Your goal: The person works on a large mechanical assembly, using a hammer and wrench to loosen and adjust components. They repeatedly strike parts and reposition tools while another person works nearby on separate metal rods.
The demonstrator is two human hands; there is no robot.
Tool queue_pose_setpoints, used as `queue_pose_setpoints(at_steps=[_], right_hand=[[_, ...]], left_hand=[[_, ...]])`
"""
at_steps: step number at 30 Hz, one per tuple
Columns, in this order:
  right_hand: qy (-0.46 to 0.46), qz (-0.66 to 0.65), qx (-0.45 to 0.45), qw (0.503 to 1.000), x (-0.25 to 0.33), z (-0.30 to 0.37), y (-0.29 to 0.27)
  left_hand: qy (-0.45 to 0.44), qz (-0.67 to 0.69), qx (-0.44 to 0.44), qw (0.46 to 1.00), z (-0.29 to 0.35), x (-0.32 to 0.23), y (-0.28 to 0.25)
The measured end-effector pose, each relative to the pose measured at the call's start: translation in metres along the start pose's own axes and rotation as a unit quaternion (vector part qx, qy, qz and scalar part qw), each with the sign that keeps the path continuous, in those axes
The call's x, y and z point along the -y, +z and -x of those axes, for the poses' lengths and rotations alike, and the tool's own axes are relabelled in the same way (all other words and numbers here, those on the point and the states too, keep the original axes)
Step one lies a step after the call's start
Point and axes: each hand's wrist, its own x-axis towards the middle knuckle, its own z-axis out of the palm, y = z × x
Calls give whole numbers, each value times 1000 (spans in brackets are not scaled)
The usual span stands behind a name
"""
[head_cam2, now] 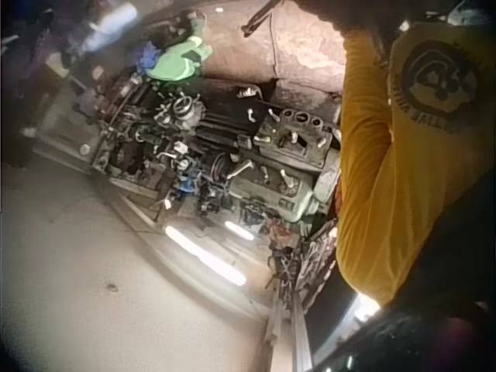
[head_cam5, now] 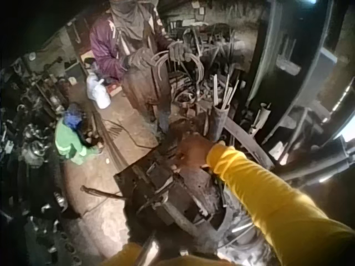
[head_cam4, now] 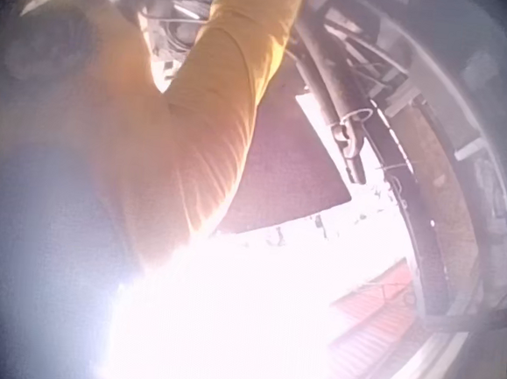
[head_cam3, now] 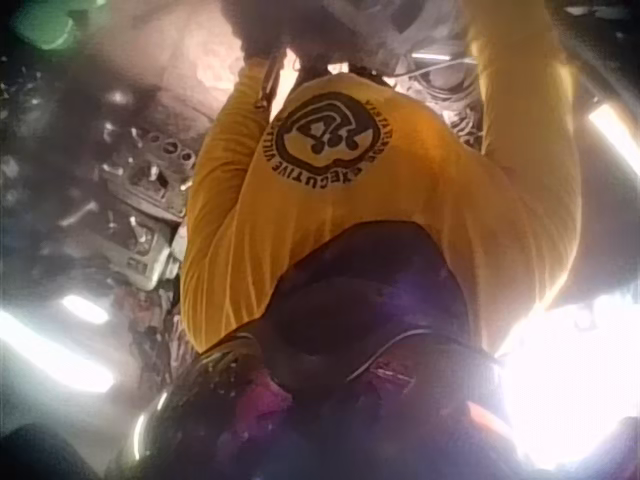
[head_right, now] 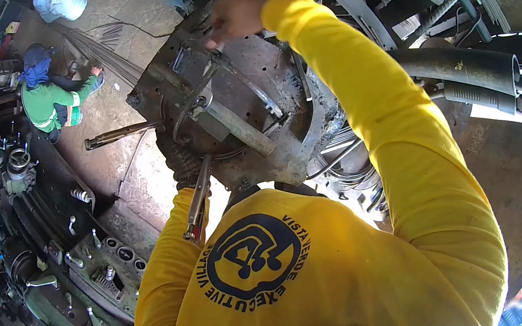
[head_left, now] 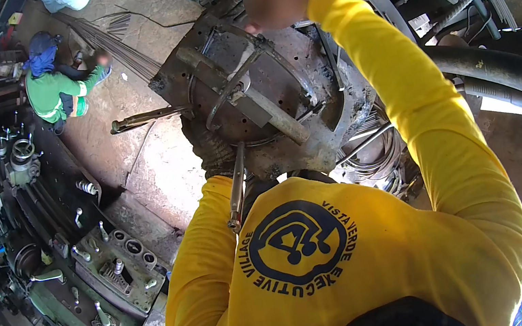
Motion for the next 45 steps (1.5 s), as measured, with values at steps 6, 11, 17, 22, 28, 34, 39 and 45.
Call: queue_pose_setpoints(at_steps=[6,11,17,22,28,34,39,45], right_hand=[[261,-35,-70,962,96,119,-20],[309,-21,-126,942,112,126,-19],[257,58,-81,961,52,102,-30],[187,56,-50,980,30,71,-27],[111,7,38,993,23,25,-36],[112,22,71,991,18,1,-43],[94,52,60,992,6,12,-38],[74,39,97,992,12,0,-37]], left_hand=[[-61,-3,-25,998,13,13,2],[-83,49,-28,995,17,6,1],[-92,92,-33,991,12,-2,2],[-122,178,-57,975,10,-13,6],[-121,254,-54,958,2,-6,8],[-162,291,-55,941,6,-31,11],[-111,242,-75,961,10,-27,15],[-76,116,-42,989,7,4,4]])
